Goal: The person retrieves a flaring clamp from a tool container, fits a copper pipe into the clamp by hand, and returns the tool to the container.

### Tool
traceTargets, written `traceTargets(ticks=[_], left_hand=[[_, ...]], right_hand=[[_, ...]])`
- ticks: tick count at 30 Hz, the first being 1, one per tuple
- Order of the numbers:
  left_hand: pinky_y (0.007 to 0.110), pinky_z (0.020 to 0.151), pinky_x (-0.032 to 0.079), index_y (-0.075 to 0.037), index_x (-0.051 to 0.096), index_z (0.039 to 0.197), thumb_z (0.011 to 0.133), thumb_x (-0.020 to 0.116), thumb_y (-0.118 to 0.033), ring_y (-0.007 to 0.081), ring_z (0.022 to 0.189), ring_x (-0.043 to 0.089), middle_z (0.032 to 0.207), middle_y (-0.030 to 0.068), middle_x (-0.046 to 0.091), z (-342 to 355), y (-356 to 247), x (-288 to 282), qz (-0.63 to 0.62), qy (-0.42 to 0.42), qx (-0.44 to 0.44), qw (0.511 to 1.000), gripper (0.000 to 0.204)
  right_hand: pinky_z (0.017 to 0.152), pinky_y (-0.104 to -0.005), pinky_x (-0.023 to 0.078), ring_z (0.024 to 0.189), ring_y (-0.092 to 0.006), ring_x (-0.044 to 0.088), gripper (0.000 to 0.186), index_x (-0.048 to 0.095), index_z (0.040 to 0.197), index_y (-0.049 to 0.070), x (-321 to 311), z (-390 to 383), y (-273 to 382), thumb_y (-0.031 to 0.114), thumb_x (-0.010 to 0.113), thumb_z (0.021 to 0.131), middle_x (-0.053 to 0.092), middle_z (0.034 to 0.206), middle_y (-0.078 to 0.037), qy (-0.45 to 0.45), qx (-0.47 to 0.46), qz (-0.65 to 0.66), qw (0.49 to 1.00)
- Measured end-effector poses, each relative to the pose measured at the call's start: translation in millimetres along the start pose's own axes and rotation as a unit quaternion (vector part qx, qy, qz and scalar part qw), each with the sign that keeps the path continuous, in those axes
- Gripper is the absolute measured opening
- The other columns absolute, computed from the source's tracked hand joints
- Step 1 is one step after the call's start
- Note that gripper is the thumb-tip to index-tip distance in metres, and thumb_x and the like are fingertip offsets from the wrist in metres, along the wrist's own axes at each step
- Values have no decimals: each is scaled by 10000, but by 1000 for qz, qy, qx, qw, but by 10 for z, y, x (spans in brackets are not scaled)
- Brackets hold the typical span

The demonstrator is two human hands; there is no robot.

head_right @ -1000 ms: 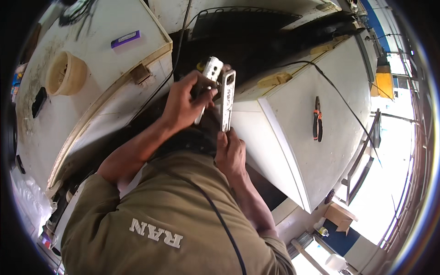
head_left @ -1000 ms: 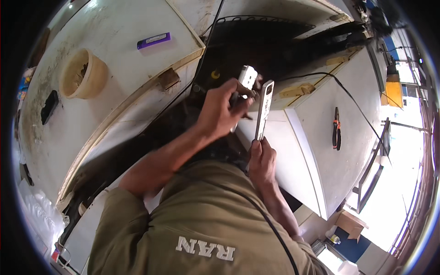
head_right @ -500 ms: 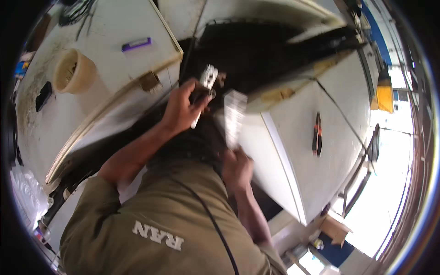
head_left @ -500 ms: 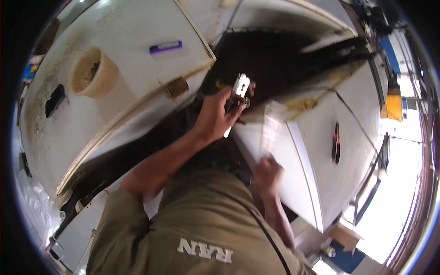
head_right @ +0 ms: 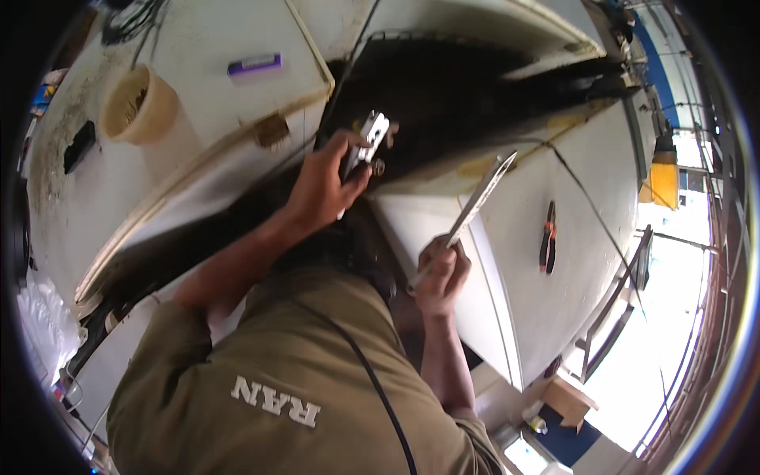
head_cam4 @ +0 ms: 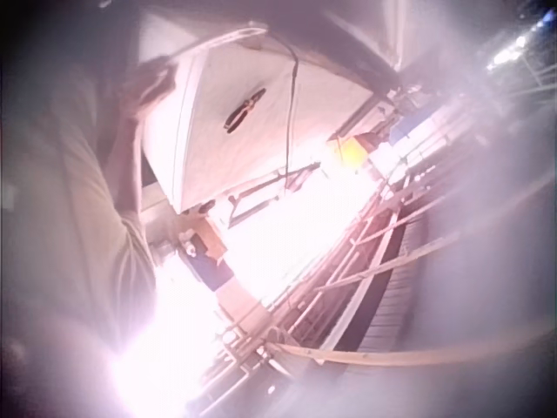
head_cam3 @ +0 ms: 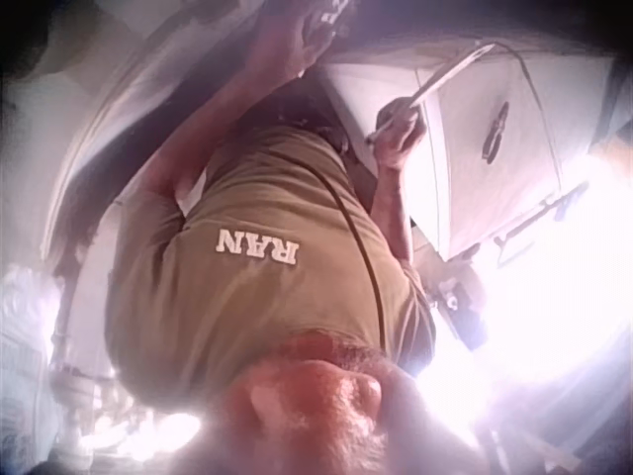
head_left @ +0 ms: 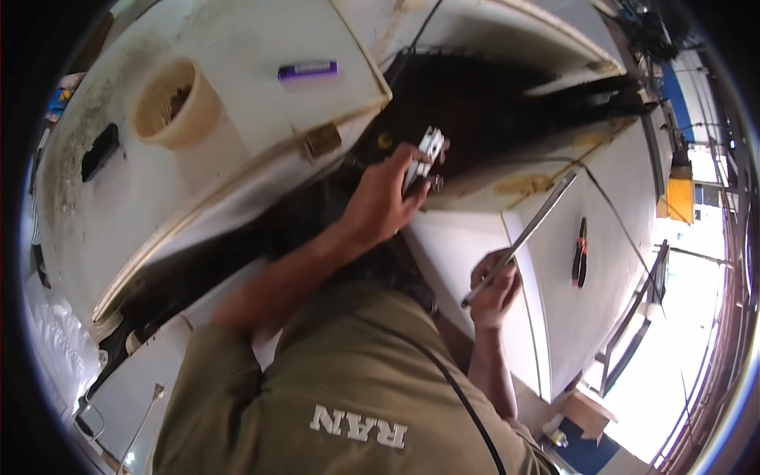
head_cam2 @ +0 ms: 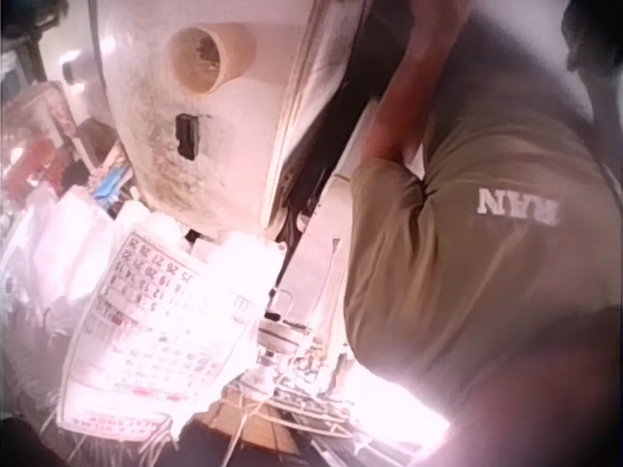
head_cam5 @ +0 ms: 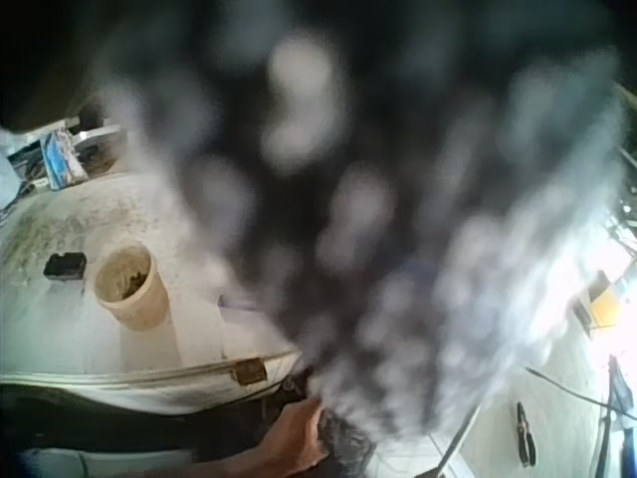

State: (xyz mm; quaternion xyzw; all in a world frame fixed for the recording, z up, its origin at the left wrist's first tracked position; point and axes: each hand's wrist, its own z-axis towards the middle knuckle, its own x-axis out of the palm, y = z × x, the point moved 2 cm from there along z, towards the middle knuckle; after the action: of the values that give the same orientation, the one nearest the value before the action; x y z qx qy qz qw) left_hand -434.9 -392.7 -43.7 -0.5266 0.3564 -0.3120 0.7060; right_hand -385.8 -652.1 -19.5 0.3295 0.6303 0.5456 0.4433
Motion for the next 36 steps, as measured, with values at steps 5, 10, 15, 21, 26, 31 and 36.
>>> traceTargets(ticks=[5, 10, 15, 21, 26, 31, 36], left_hand=[[420, 716, 559, -92, 540, 1369, 949, 763, -21, 329, 831, 757, 1056, 176, 743, -71, 20, -193, 67, 12, -35, 997, 480], [443, 800, 572, -101, 505, 1446, 963, 735, -1, 336, 892, 741, 1199, 193, 710, -169, 212, -360, 134, 13, -43, 990, 544], [447, 987, 566, -71, 472, 1543, 974, 727, -19, 381, 1183, 735, 1296, 209, 741, -260, 516, -329, 39, 87, -166, 981, 626], [364, 818, 594, -17, 499, 1549, 998, 697, -46, 186, 882, 711, 1151, 123, 724, -150, 383, -68, -117, 177, -289, 934, 587], [433, 796, 649, -15, 529, 1465, 985, 581, -85, 185, 837, 667, 1139, 138, 645, 52, 329, 104, -353, 94, -319, 875, 487], [379, 752, 642, -42, 482, 1517, 1194, 372, -392, 164, 829, 656, 1224, 131, 646, 361, -130, 51, -275, 36, -227, 933, 489], [281, 792, 554, -36, 545, 1455, 1193, 462, -277, 118, 964, 608, 1188, 69, 645, 858, -465, 425, -25, 49, -23, 998, 366]], right_hand=[[499, -293, 351, 518, -92, 467, 490, 580, 845, 33, 68, 606, 419, 445, 600, 1109, 506, 580, -7, 80, -15, -75, 994], [646, -335, 484, 711, -162, 610, 389, 618, 1186, -14, 816, 1380, 1194, 335, 710, 1040, 659, 832, -82, 159, -91, -149, 972], [935, -513, 578, 1060, -423, 741, 562, 657, 1289, -17, 2502, 2616, 1735, 397, 722, 915, 768, 1065, -234, 320, -272, -362, 832], [1004, -463, 591, 1150, -346, 737, 520, 692, 1302, 28, 3713, 2822, 1581, 392, 694, 932, 739, 1259, -178, 377, -296, -441, 759], [971, -483, 590, 1099, -379, 728, 471, 715, 1237, 53, 3284, 2757, 1374, 456, 681, 997, 714, 1261, -162, 217, -486, -359, 767], [656, -453, 524, 696, -348, 692, 359, 667, 914, 45, 1009, 2256, 1340, 378, 693, 1042, 653, 727, -176, 147, -219, -333, 905], [607, -294, 455, 678, -110, 562, 608, 671, 1044, 42, 377, 1403, 251, 554, 372, 1180, 627, 792, -20, 177, 177, 18, 968]])
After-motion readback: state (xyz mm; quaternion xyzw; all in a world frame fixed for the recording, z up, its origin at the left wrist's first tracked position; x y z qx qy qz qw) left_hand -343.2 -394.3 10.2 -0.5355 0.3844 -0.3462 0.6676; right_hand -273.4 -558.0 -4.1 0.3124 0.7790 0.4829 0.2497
